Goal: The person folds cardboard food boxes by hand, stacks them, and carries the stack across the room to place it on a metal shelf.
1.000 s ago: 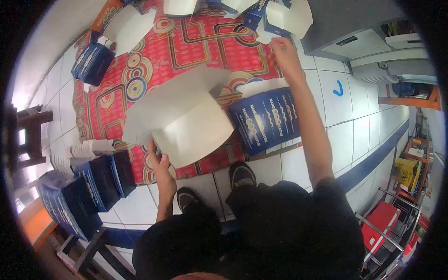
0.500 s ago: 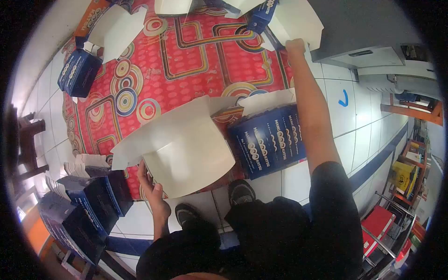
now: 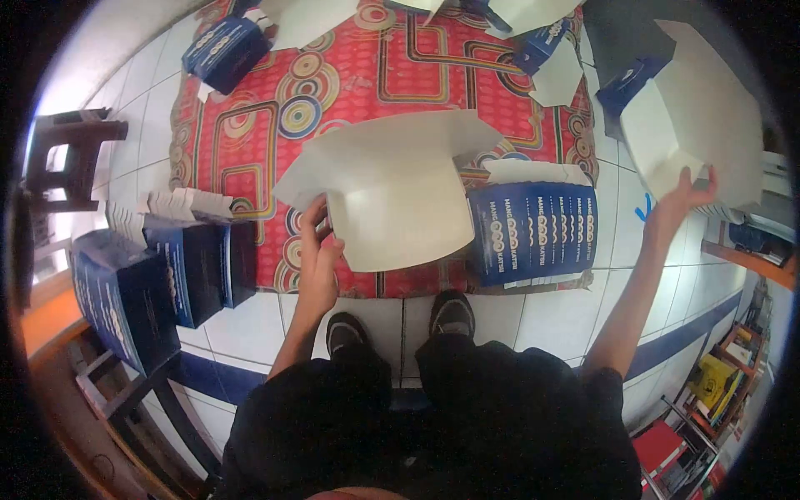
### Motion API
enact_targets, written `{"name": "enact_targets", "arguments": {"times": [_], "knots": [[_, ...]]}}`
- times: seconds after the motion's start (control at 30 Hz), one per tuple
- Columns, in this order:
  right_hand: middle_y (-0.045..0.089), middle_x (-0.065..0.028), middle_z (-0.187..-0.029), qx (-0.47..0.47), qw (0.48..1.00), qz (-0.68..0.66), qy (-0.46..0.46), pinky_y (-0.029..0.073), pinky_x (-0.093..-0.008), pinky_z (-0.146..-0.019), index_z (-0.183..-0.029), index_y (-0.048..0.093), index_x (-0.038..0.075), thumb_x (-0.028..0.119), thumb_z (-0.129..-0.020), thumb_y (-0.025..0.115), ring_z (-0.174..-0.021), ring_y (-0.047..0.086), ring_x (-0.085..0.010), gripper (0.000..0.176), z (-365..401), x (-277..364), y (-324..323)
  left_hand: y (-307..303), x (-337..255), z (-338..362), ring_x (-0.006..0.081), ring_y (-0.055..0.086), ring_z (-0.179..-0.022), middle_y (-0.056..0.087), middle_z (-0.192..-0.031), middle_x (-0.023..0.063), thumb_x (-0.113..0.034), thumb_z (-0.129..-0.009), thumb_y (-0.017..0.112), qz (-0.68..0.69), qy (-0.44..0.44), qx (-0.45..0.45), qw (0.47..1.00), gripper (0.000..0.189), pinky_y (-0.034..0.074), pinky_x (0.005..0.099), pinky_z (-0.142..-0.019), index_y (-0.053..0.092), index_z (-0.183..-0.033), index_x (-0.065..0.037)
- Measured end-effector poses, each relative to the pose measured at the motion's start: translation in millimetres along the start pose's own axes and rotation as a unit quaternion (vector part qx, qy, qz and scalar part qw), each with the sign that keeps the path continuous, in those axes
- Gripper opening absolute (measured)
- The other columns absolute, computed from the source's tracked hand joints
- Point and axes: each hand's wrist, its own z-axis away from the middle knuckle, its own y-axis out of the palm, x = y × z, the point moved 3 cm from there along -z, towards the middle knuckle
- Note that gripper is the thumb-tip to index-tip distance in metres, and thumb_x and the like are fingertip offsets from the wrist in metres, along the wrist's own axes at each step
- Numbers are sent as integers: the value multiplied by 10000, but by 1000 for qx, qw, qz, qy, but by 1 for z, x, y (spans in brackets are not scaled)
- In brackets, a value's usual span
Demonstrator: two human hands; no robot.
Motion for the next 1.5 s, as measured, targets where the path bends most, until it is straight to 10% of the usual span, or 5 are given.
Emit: {"name": "enact_targets", "arguments": {"times": [0.27,0.63,1.17,1.5], "knots": [[333,-174,-1544,465,879,-1,107,245,-410,-1177,-1483,298,90,121,-1006,434,-1496,254,-334,497,160,135,88,-2,8,9,341,442,-1319,397,-1474,217,-156,-887,556,34,-18,4,999,678,375,432,-1096,311,-1506,-25],[552,-272,-1324,498,862,74,63,379,-408,-1070,-1371,410,-33,209,-1023,438,-1255,541,-374,424,211,124,136,-3,12,12,324,347,-1431,356,-1518,219,-96,-959,469,10,14,23,1000,614,289,416,-1175,280,-1537,-10],[522,-220,-1409,514,788,-96,326,376,-321,-1086,-1429,450,-94,302,-1033,525,-1314,502,-245,565,209,103,137,3,14,19,343,239,-1500,242,-1614,231,-185,-980,420,-2,-21,23,1000,675,188,423,-1221,177,-1583,-7],[670,-270,-1123,548,818,99,147,486,-391,-922,-1385,491,-37,359,-1035,512,-1059,670,-361,529,209,111,141,8,14,22,331,297,-1467,210,-1622,185,-297,-1031,406,43,-23,42,998,677,374,452,-1122,116,-1611,-105]]}}
